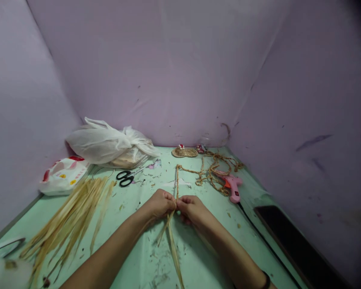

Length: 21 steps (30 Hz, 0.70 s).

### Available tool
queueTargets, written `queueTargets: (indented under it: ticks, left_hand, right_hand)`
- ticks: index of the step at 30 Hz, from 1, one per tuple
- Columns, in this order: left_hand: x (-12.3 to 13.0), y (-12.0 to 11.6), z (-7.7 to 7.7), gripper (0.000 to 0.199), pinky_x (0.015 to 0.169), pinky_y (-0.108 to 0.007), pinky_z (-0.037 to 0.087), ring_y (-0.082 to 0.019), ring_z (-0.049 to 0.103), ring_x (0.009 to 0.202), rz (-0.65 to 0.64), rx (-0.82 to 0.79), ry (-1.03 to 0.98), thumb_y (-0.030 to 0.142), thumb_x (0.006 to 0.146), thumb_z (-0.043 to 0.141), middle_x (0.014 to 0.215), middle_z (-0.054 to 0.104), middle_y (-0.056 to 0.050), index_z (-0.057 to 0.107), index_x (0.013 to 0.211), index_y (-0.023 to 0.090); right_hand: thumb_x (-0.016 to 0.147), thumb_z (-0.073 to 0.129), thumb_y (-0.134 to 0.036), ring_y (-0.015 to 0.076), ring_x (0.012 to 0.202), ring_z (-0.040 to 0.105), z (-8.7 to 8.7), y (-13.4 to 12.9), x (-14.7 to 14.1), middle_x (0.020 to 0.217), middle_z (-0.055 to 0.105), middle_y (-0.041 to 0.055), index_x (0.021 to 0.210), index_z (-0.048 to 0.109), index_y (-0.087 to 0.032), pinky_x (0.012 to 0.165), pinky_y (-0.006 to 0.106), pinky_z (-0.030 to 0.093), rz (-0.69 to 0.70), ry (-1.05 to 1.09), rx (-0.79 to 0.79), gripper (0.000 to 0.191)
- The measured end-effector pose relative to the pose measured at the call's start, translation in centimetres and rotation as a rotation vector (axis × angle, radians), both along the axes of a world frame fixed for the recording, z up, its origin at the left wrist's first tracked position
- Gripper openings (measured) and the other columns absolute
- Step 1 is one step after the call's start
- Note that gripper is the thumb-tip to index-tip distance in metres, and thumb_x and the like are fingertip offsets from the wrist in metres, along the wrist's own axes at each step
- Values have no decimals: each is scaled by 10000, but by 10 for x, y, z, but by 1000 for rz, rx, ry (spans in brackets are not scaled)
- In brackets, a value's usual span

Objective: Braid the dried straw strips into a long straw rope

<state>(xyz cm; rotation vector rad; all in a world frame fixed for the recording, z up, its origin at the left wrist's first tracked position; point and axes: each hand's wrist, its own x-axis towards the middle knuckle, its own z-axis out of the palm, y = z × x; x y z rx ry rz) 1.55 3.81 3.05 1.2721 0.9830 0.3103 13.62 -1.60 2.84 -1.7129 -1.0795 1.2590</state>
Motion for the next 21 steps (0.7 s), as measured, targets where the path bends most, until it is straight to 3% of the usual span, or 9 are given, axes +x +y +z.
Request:
queueTargets:
  ticks: [4, 12, 16, 21]
  left_hand:
    - [-1, 3, -7, 76, 370, -202, 127, -37, 227, 335, -51, 67, 16, 184, 482, 510, 331, 336, 63, 461, 438, 146]
    - [-3, 4, 2, 61, 411, -207, 169, -47, 251, 392, -95, 159, 125, 174, 490, 489, 379, 358, 52, 510, 464, 123]
    - [-3, 4, 1, 76, 424, -206, 179, -49, 248, 406, -151, 253, 145, 166, 519, 457, 395, 332, 52, 480, 455, 132]
    - [-4, -2, 14, 198, 446, -221, 237, -91, 368, 436, -233, 548, 535, 245, 612, 468, 421, 424, 1, 539, 470, 126]
  right_hand:
    - [653, 506, -230, 42, 351, 229, -10, 0, -4, 377, 325, -73, 545, 518, -136, 389, 203, 150, -28, 75, 44, 143]
    - [581, 569, -235, 68, 463, 383, -20, -2, 3, 510, 520, 3, 565, 583, -106, 459, 201, 275, -92, 124, 204, 130]
    - [576, 560, -219, 47, 413, 315, -18, -1, 2, 457, 463, -27, 560, 567, -111, 416, 196, 221, -127, 111, 130, 110]
    - [585, 525, -194, 31, 358, 249, -16, -3, 0, 371, 362, -74, 544, 520, -131, 392, 193, 176, -126, 130, 63, 75]
